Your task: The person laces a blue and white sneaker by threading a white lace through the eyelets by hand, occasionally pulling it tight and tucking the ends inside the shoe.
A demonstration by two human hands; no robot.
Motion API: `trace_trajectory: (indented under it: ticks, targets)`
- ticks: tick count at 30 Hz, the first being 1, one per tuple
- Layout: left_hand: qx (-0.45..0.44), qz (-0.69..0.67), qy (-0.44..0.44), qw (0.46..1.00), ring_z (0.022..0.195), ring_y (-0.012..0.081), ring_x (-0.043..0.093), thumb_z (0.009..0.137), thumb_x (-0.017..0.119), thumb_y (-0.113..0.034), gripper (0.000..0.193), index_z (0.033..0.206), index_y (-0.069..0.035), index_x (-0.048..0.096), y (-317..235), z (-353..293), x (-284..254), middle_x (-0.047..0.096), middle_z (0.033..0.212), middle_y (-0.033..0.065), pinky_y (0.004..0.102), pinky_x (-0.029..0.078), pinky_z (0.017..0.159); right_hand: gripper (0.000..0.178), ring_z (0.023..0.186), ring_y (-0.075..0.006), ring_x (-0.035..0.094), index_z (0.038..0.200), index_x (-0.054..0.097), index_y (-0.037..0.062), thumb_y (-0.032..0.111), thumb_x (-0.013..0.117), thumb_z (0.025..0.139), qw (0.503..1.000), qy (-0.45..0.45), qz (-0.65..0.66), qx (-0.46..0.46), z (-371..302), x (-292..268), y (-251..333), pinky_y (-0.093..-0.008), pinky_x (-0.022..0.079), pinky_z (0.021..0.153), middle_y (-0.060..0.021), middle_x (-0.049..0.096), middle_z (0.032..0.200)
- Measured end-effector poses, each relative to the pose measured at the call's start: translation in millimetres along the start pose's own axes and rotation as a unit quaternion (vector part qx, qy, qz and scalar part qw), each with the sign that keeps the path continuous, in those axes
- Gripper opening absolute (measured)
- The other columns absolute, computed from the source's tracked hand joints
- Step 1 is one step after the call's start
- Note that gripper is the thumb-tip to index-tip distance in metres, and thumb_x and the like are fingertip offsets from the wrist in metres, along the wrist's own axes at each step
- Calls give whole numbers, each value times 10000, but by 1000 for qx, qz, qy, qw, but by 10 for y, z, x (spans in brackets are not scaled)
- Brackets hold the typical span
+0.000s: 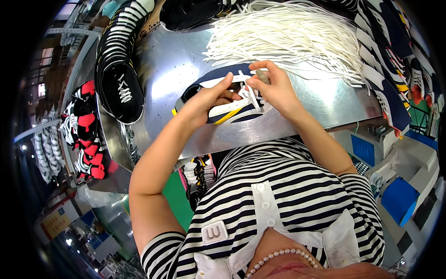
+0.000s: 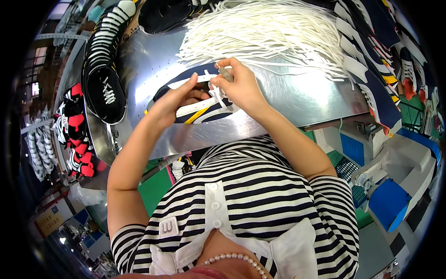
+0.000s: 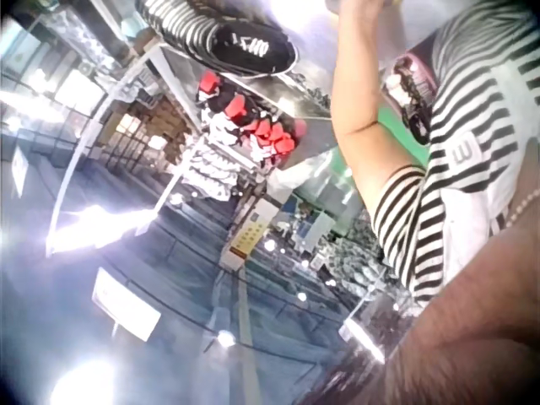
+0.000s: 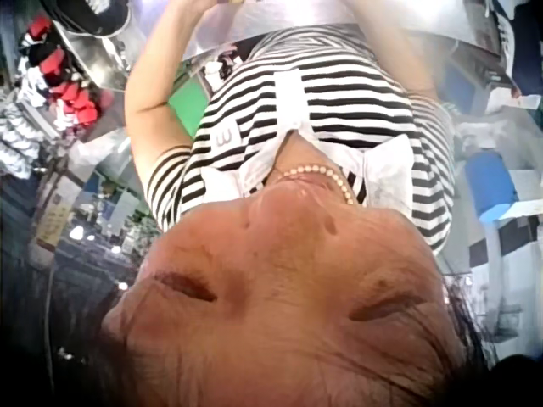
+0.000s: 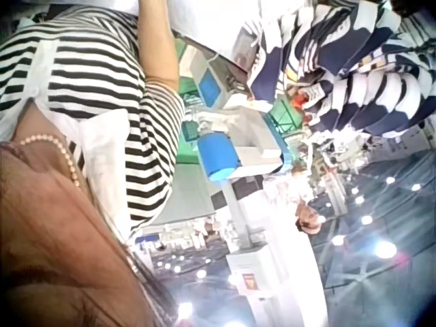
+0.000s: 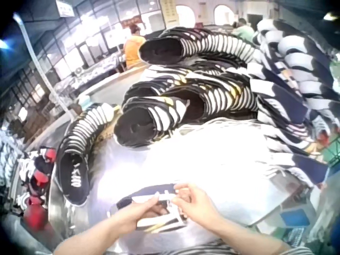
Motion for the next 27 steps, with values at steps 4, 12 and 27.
trace_trajectory:
  ticks: [4, 12, 27]
  targets:
    - [126, -11, -75, 989, 585, 81, 573, 920, 644, -410, 375, 921, -37, 680, -198, -44, 66, 662, 762, 39, 212, 434, 525, 396, 718, -76, 592, 1198, 541, 32, 98, 713, 847, 997, 16, -71, -28, -24, 64, 19, -230, 462, 650, -43, 686, 828]
    - [274, 19, -198, 941, 687, 80, 632, 840, 744, -118, 183, 942, 27, 696, -262, -237, 3, 705, 825, 30, 230, 494, 610, 381, 693, -111, 615, 1168, 513, 10, 113, 701, 853, 982, 42, -170, -66, -107, 116, 164, -259, 475, 641, -68, 675, 775]
    - [323, 20, -193, 927, 779, 102, 645, 851, 734, -105, 192, 977, 31, 683, -228, -346, 39, 705, 901, 46, 248, 509, 693, 134, 692, -196, 666, 975, 606, -21, 99, 606, 915, 960, 87, -233, -131, -230, 57, 381, -298, 493, 630, -116, 689, 780]
Point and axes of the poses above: each hand's wrist, its own z-axis towards the middle knuckle, its own x-axis out of the palm, y = z × x, the point moved 10 cm from there along z, towards the middle knuckle
